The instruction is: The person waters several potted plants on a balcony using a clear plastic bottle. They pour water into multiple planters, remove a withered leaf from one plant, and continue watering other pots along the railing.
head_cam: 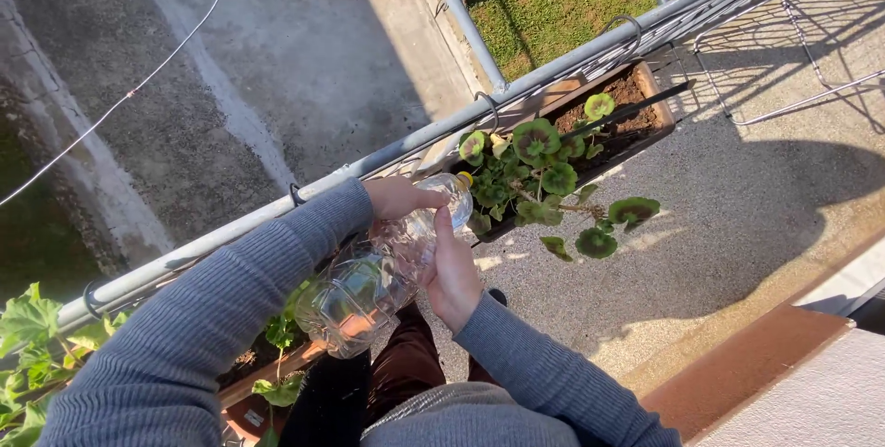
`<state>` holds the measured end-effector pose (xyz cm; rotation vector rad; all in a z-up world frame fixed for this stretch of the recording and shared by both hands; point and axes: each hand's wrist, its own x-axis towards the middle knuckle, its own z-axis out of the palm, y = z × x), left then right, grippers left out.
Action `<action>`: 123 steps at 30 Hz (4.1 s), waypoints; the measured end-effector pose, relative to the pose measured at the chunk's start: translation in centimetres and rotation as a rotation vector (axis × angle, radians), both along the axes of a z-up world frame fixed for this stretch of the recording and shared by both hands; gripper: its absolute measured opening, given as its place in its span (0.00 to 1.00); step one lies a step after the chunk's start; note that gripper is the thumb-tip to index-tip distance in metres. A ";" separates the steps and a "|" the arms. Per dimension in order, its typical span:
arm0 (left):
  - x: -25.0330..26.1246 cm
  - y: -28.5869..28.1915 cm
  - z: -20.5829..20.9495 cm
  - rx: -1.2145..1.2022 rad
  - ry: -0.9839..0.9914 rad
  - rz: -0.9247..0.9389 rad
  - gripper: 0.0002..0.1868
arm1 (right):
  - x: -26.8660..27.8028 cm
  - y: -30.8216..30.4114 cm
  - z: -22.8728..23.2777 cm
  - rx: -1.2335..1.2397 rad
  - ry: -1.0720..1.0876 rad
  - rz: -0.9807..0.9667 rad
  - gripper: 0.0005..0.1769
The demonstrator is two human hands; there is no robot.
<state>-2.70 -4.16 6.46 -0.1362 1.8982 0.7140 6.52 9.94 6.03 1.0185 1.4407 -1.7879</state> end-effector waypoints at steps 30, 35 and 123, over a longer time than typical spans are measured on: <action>1.9 1.2 -0.4 0.048 0.057 0.192 0.44 | 1.2 1.4 -0.6 -0.167 0.151 -0.077 0.44; 2.9 1.5 6.2 0.046 0.025 0.224 0.46 | 0.9 0.6 2.0 -0.161 0.152 -0.045 0.43; 4.4 1.0 -0.1 0.064 0.140 -0.074 0.39 | 2.6 2.3 -1.5 -0.111 0.105 -0.017 0.37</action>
